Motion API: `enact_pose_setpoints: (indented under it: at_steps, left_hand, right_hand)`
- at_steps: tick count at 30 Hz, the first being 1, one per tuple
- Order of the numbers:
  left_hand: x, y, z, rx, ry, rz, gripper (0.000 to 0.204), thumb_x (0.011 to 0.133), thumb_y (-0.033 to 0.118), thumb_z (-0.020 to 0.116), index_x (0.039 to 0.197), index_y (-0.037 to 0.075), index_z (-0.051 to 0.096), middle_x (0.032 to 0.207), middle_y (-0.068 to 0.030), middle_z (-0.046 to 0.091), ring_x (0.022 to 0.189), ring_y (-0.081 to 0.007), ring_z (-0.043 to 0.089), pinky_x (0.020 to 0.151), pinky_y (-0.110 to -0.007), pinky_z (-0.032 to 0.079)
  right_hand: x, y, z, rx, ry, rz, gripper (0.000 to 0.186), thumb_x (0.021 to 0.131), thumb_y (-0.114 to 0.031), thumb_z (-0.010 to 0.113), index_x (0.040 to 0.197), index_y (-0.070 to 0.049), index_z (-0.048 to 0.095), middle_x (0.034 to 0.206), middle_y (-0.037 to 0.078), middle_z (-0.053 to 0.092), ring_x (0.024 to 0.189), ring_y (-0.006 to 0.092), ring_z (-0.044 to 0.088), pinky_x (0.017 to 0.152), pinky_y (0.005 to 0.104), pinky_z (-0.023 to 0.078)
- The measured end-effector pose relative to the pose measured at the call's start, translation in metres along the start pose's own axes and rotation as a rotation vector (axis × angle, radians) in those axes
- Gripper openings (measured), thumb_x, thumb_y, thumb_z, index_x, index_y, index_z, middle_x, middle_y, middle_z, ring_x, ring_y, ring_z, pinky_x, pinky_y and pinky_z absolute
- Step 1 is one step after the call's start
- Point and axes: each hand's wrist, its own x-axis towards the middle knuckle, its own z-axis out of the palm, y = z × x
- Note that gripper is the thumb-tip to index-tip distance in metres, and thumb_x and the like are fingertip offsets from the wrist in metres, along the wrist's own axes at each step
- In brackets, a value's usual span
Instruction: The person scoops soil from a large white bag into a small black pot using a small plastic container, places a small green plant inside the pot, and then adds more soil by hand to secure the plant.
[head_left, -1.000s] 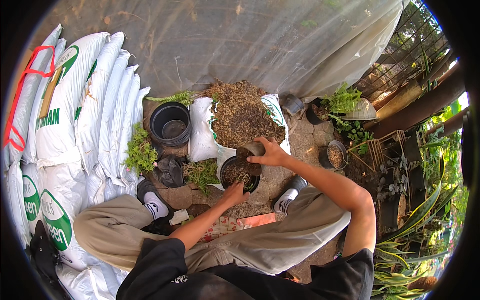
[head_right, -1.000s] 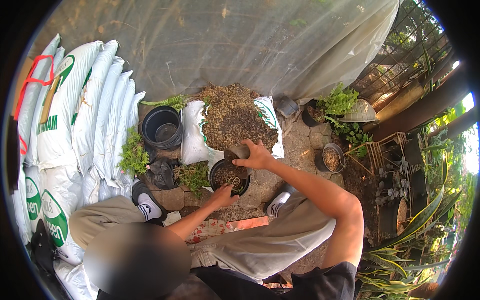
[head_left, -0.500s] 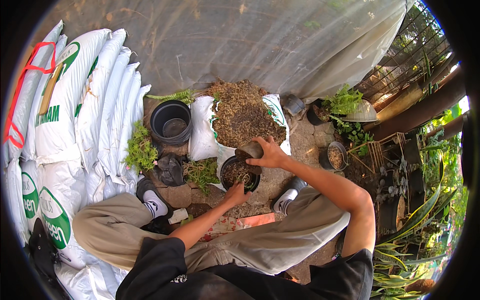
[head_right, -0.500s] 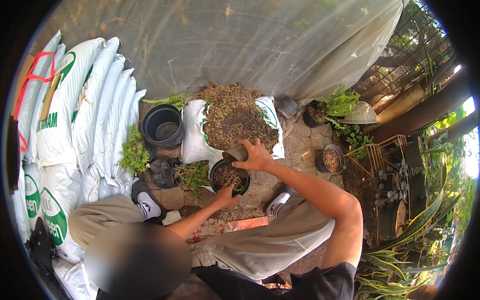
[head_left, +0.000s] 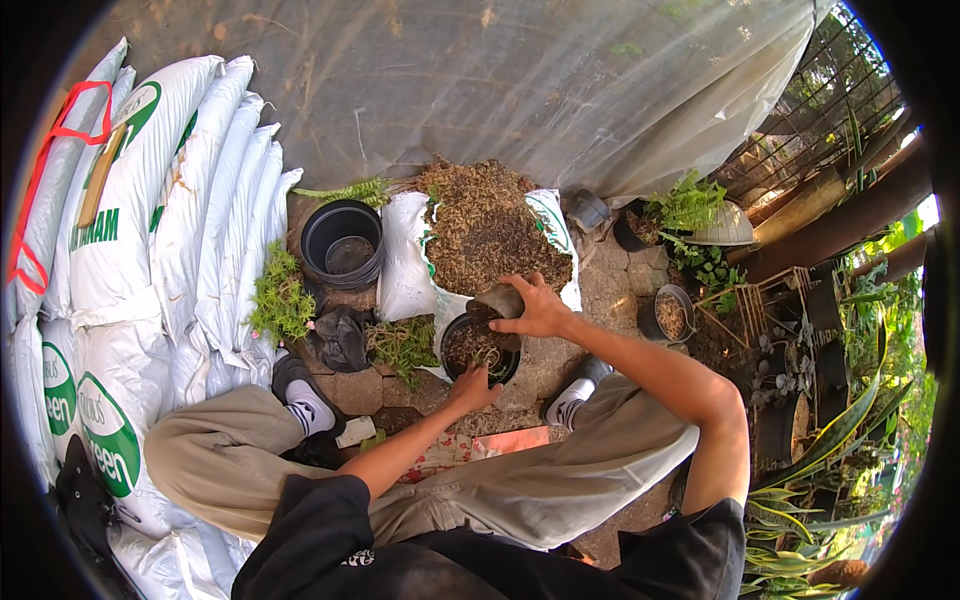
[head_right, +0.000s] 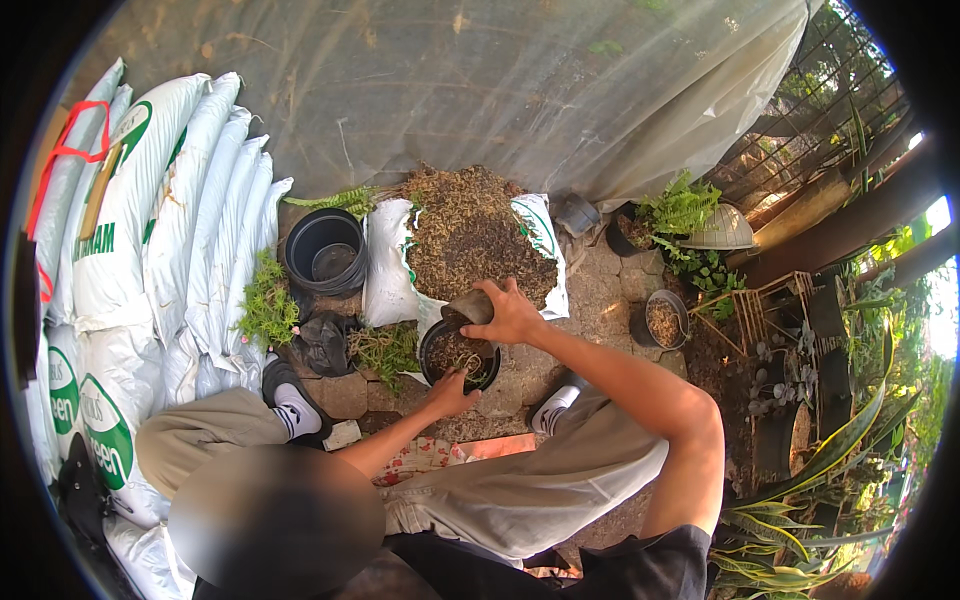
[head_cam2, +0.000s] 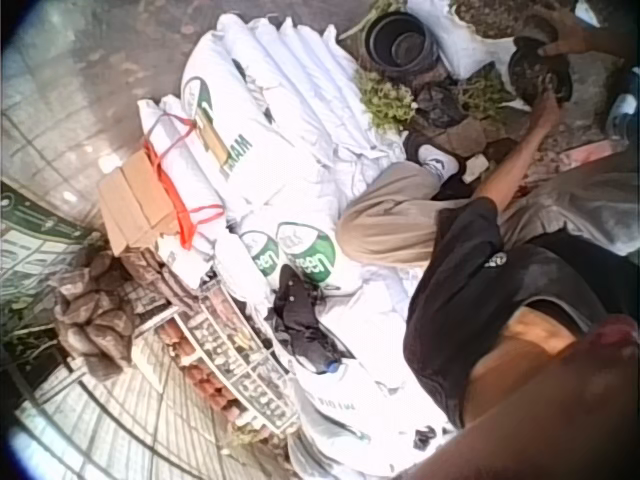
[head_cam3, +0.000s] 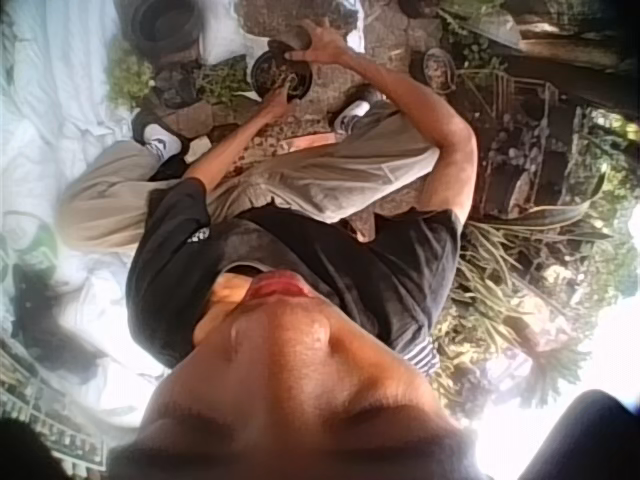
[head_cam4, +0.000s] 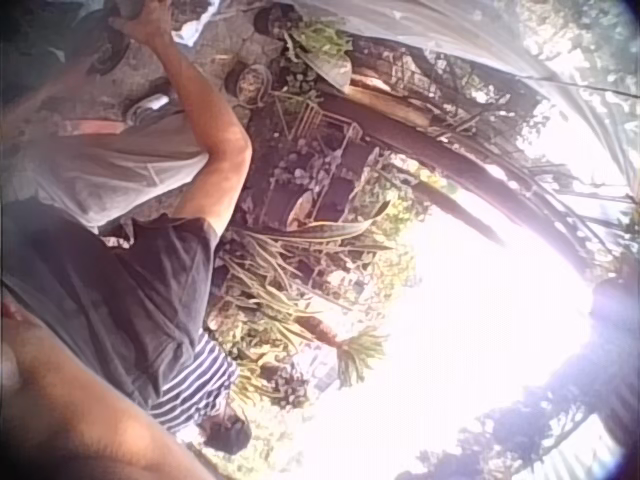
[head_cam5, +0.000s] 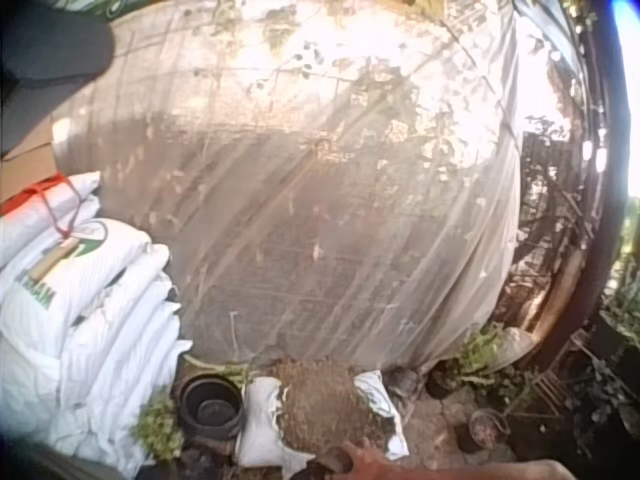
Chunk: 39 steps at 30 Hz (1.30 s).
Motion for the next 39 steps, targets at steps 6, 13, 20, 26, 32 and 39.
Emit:
enact_pose_setpoints:
  at_steps: [6, 13, 20, 26, 32, 39]
  left_hand:
    - [0.0017, -0.0038, 0.0015, 0.009, -0.002, 0.003, 0.077, 0.088, 0.041, 0.061, 0.143, -0.006, 0.034, 0.144, -0.0312, 0.039, 0.129, -0.0432, 0.047, 0.104, -0.047, 0.043]
    - [0.0022, -0.0033, -0.0002, 0.017, -0.04, -0.02, 0.082, 0.089, 0.043, 0.059, 0.148, -0.005, 0.029, 0.149, -0.0322, 0.032, 0.134, -0.0429, 0.042, 0.108, -0.046, 0.04]
    - [0.0019, -0.0014, -0.0034, 0.005, -0.074, -0.034, 0.082, 0.089, 0.044, 0.058, 0.148, -0.005, 0.028, 0.151, -0.032, 0.03, 0.134, -0.0429, 0.042, 0.108, -0.046, 0.04]
    - [0.0034, -0.005, -0.0012, 0.005, -0.065, -0.034, 0.083, 0.089, 0.044, 0.059, 0.149, -0.005, 0.028, 0.152, -0.0312, 0.029, 0.134, -0.0429, 0.042, 0.107, -0.046, 0.041]
    - [0.0027, -0.0056, -0.0014, -0.003, -0.049, -0.005, 0.082, 0.088, 0.043, 0.059, 0.148, -0.006, 0.029, 0.149, -0.0334, 0.032, 0.132, -0.0442, 0.044, 0.106, -0.047, 0.042]
    - [0.0002, -0.0018, -0.0033, -0.052, -0.053, -0.033, 0.082, 0.09, 0.046, 0.059, 0.147, -0.006, 0.032, 0.149, -0.0328, 0.033, 0.142, -0.0417, 0.031, 0.115, -0.045, 0.031]
  right_hand:
    - [0.0017, 0.0022, 0.0016, 0.014, 0.013, -0.011, 0.097, 0.065, -0.057, 0.081, 0.142, -0.014, 0.042, 0.128, 0.033, 0.045, 0.118, 0.0501, 0.051, 0.102, 0.0507, 0.045]
    - [0.0023, -0.0001, 0.0007, -0.003, 0.033, -0.009, 0.095, 0.065, -0.053, 0.082, 0.142, -0.016, 0.041, 0.126, 0.031, 0.045, 0.114, 0.052, 0.053, 0.1, 0.0527, 0.046]
    - [0.0013, 0.0018, 0.0041, -0.085, 0.067, -0.043, 0.094, 0.065, -0.05, 0.083, 0.143, -0.021, 0.039, 0.126, 0.031, 0.043, 0.112, 0.0547, 0.052, 0.096, 0.0541, 0.048]
    - [0.0011, -0.0019, 0.0019, -0.13, 0.071, -0.075, 0.094, 0.065, -0.05, 0.083, 0.143, -0.021, 0.039, 0.129, 0.032, 0.039, 0.113, 0.0559, 0.051, 0.096, 0.0545, 0.048]
    - [0.0025, 0.0017, 0.0048, -0.105, 0.046, -0.073, 0.094, 0.066, -0.051, 0.082, 0.143, -0.022, 0.038, 0.132, 0.032, 0.038, 0.115, 0.0559, 0.051, 0.097, 0.055, 0.047]
    - [0.0039, 0.0012, 0.0024, -0.077, 0.047, -0.074, 0.094, 0.065, -0.052, 0.082, 0.143, -0.022, 0.039, 0.133, 0.032, 0.038, 0.116, 0.0559, 0.05, 0.098, 0.0552, 0.047]
